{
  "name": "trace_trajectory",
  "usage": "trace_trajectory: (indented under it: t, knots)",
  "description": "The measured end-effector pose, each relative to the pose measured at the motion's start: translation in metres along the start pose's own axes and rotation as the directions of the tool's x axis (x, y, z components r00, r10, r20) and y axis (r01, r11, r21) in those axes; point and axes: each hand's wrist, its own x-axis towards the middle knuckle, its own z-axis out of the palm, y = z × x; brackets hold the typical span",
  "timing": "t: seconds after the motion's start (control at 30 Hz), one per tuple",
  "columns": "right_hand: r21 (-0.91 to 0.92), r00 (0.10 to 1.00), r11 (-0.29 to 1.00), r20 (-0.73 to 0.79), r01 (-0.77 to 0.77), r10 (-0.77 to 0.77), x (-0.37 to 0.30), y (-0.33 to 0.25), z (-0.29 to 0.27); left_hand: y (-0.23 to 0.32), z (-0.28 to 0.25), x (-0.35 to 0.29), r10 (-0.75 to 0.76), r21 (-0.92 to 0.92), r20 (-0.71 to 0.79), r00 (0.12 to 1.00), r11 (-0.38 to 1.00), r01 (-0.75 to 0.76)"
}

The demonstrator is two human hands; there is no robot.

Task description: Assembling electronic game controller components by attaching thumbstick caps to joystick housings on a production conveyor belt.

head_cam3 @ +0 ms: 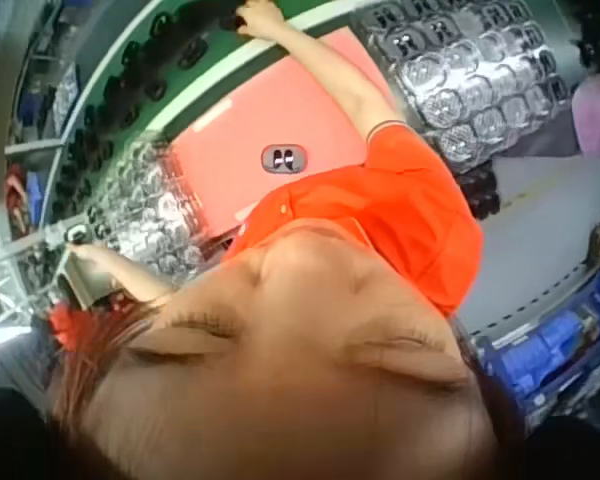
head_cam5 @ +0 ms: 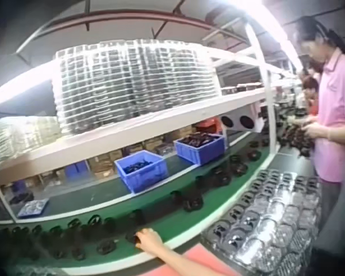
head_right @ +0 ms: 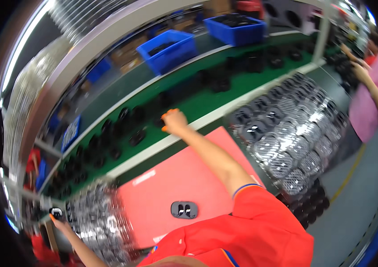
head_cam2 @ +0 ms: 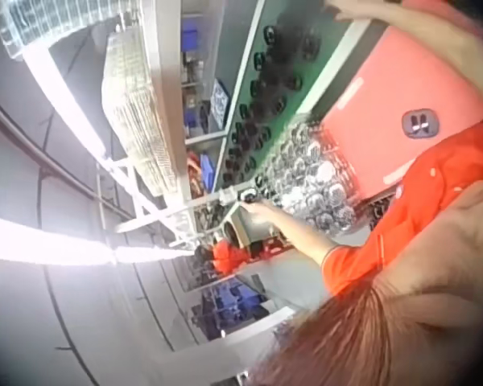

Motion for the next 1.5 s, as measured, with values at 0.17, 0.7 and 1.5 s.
trace_trajectory:
  t: [0.17,0.7,1.5]
  knots:
    - [0.460,0.940,0.875,-0.207,-0.149,0.270,-0.007,0.034,0.006,-0.140,0.265,-0.088,-0.504,-0.182,0.483,0.716,0.742,0.646]
    - [0.877,0.918,0.480,-0.204,0.017,0.340,0.005,0.033,-0.003,-0.334,0.536,-0.421,-0.490,0.359,0.728,0.479,0.868,0.342]
    - [0.971,0.931,0.062,0.201,-0.230,0.306,0.000,0.051,-0.040,-0.325,0.519,-0.412,-0.459,0.076,0.759,0.461,0.766,0.638]
